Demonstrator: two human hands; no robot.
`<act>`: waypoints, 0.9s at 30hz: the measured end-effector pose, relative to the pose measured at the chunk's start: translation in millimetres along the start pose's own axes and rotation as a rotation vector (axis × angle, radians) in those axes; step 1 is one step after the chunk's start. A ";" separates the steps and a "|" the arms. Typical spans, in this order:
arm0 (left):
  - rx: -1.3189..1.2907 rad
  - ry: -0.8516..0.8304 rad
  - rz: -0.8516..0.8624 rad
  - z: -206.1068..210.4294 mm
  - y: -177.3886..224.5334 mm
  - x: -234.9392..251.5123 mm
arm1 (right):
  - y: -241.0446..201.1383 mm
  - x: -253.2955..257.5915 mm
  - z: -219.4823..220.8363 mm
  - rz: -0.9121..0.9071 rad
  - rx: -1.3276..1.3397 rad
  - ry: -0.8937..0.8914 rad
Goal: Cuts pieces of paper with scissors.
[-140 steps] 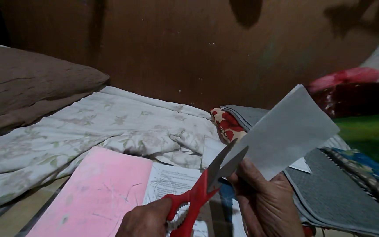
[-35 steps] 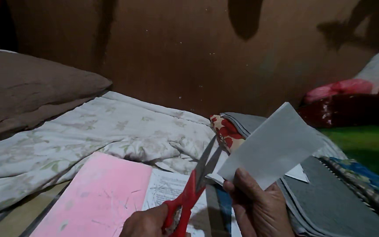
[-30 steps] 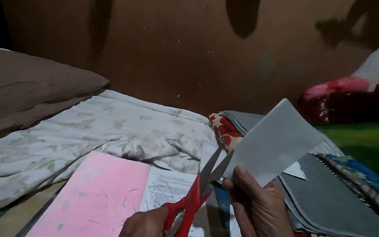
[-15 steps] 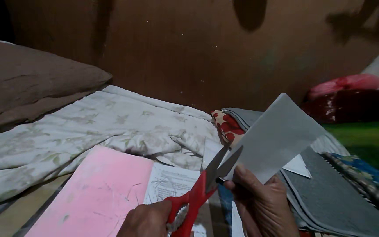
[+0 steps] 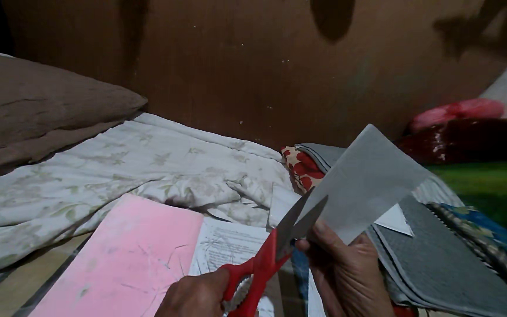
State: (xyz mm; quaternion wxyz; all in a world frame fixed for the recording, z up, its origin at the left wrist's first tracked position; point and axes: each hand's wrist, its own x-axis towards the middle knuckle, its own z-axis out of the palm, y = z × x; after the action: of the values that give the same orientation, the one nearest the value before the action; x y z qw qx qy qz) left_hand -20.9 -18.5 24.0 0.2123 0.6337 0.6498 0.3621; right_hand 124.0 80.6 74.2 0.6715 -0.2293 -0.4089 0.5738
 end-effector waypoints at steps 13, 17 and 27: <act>0.021 0.030 -0.029 1.5 -0.3 -0.2 | -4.2 -3.5 2.9 -0.039 -0.048 0.015; 0.017 0.048 -0.013 2.5 -1.3 0.0 | -4.6 -3.7 3.9 -0.032 -0.045 0.024; 0.001 0.069 -0.004 4.1 -2.2 -0.5 | -4.8 -5.7 4.1 -0.001 -0.018 0.013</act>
State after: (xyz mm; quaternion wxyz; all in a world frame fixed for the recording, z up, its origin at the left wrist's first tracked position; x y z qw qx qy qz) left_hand -19.3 -18.0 19.6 0.1902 0.6195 0.6583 0.3830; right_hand 123.4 73.4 78.6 0.6723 -0.2387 -0.4096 0.5685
